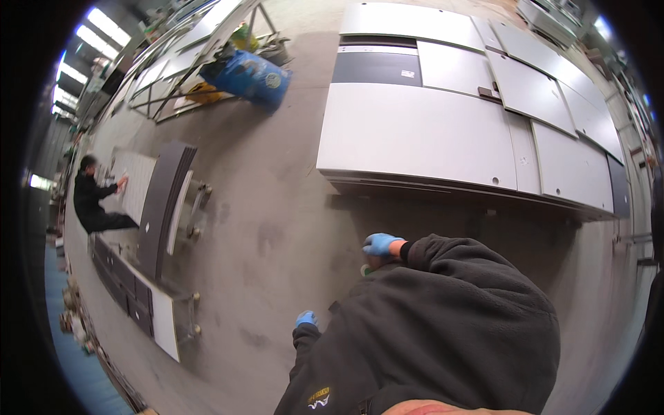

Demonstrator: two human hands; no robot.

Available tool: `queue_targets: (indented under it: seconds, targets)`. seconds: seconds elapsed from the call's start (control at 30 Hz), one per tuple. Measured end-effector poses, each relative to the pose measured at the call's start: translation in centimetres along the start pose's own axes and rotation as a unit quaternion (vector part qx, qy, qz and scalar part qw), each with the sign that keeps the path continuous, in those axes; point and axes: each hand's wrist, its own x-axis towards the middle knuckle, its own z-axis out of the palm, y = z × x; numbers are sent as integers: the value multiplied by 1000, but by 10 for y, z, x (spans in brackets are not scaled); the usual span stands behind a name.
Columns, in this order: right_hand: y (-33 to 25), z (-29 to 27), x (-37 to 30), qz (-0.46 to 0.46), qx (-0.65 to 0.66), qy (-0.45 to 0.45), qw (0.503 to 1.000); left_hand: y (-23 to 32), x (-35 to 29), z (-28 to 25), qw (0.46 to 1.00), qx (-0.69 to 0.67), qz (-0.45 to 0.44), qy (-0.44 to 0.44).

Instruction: The person repeatedly picks up large white panels from a floor pile and places them onto a growing stack. The person handles each panel with both hands, aligns it, and sets it down before returning for the next one.

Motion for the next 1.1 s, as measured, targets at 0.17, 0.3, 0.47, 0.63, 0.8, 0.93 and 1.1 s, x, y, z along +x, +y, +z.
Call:
queue_targets:
  seconds: [0.17, 0.3, 0.47, 0.63, 0.8, 0.93, 1.1]
  targets:
    - [-87, -25, 67, -30, -75, -105, 991, 131, 55, 20, 996, 19, 51, -74]
    - [-135, -64, 150, 4, -60, -67, 996, 240, 116, 29, 964, 55, 92, -242]
    - [-206, -121, 256, 33, -22, -25, 999, 346, 177, 16, 952, 201, 131, -190]
    - [-278, -162, 344, -13, -75, -32, 997, 443, 214, -12, 917, 341, 110, -173]
    - [-317, -191, 416, 29, 56, -17, 998, 564, 264, -7, 892, 394, 116, -190]
    - [-315, -210, 491, 93, 40, -19, 995, 667, 321, -4, 933, 291, 106, -182]
    - [-339, -245, 554, 187, 84, 89, 975, 826, 371, 33, 961, 147, 142, -189]
